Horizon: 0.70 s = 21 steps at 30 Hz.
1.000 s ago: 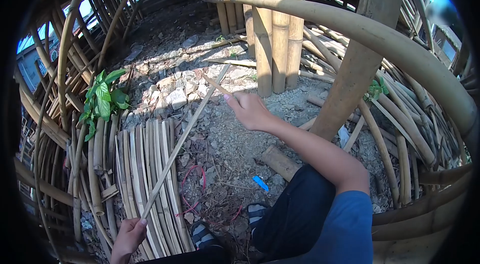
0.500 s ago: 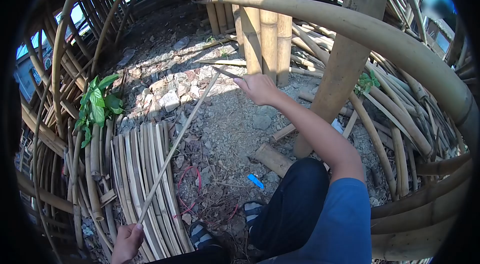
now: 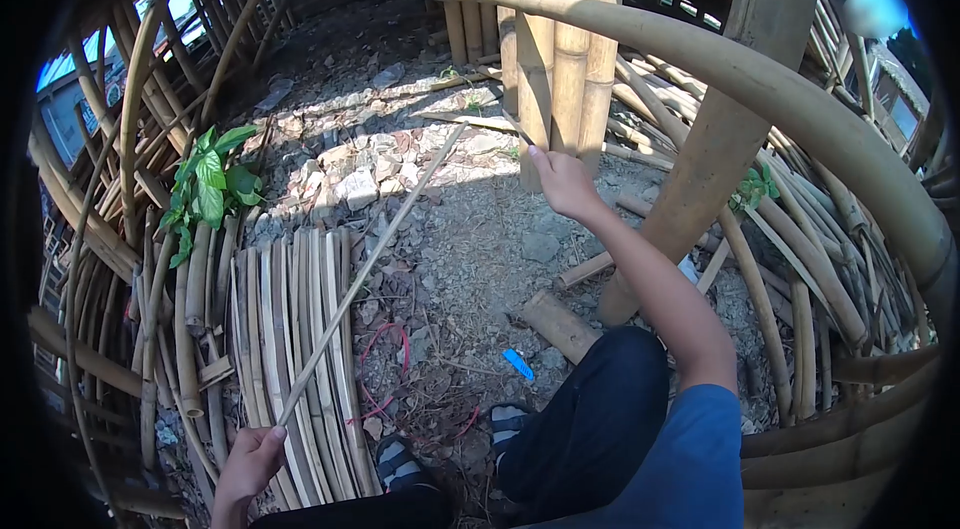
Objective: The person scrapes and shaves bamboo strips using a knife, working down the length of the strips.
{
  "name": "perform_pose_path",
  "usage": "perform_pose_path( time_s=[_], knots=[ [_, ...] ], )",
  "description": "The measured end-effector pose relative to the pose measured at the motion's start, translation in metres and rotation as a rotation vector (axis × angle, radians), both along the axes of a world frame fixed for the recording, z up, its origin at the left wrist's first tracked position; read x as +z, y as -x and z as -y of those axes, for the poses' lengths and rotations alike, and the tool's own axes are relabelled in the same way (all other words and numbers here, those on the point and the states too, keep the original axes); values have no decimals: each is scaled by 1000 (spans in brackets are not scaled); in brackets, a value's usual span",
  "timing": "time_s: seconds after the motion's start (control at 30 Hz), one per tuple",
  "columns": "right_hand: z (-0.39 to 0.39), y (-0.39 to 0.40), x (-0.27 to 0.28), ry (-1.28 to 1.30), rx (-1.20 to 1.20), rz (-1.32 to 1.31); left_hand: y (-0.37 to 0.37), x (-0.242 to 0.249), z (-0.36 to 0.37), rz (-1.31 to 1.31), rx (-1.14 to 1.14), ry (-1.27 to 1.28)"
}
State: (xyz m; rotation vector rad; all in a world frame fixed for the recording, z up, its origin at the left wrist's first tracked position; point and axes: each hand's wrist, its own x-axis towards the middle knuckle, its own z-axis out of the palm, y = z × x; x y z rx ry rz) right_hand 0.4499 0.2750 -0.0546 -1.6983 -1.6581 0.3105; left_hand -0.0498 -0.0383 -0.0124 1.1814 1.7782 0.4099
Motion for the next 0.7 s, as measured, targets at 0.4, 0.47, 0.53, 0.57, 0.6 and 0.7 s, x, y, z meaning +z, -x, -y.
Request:
perform_pose_path(
  time_s=[0.4,0.47,0.53,0.57,0.6,0.7],
  knots=[
    [139,154,42,362,625,-488,-6,-23,-37,-177,-35,-251],
    [150,170,25,353,663,-523,-16,-17,-42,-185,-76,-256],
    [162,183,10,394,697,-670,-23,-11,-44,-172,-119,-267],
    [166,187,2,384,692,-672,-27,-8,-45,-159,-149,-269],
    [171,191,-6,360,716,-680,-31,-4,-46,-161,-156,-266],
    [184,194,-21,373,748,-616,-37,0,-44,-25,-98,-149]
  ],
)
